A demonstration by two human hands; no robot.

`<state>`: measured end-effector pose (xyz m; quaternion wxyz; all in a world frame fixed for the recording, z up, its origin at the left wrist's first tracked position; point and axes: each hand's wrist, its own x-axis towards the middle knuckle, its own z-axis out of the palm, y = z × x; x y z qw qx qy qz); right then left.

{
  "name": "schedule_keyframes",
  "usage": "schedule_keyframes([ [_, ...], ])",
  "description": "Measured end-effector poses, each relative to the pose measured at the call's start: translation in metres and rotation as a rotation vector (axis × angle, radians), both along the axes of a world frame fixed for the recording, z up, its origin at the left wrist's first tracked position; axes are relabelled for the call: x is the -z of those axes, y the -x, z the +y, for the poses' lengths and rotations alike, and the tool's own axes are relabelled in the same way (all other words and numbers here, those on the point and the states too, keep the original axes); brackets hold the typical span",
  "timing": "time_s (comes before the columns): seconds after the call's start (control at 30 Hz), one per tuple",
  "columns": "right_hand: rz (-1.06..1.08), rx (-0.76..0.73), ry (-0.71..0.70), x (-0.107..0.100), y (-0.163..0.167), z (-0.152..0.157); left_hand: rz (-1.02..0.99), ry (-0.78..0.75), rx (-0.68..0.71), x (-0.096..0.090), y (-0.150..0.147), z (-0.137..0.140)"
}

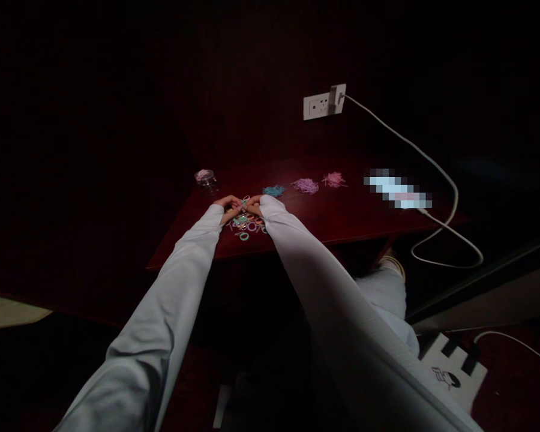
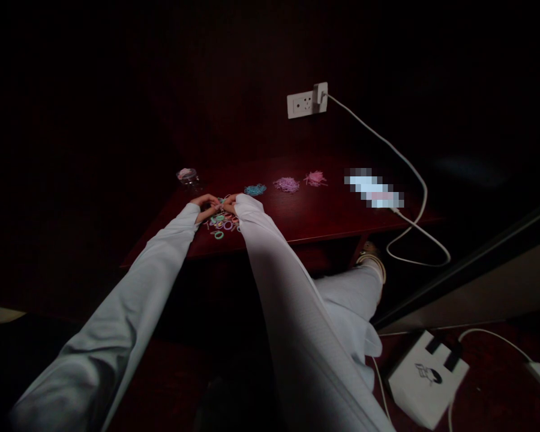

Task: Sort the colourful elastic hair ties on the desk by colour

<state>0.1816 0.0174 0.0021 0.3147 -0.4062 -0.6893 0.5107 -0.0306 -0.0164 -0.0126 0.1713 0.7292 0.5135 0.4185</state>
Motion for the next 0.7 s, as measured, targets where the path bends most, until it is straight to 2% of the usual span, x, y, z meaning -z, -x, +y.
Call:
schedule_keyframes([
  [0.27, 0.032, 0.040, -0.025, 0.004, 0.000, 0.006, -0.031, -0.002, 0.017, 0.001, -0.003, -0.002],
  [0.43, 0.037, 0.045, 0.021, 0.003, 0.002, 0.004, 0.089, -0.036, -0.027, -0.001, 0.002, -0.001],
  [0.57, 0.060, 0.091, 0.044, 0.005, 0.006, 0.004, 0.135, -0.064, -0.036, 0.001, 0.009, 0.006],
  [0.7, 0.098, 0.070, 0.048, 0.007, 0.009, 0.007, 0.124, -0.051, -0.031, 0.005, 0.015, 0.017],
])
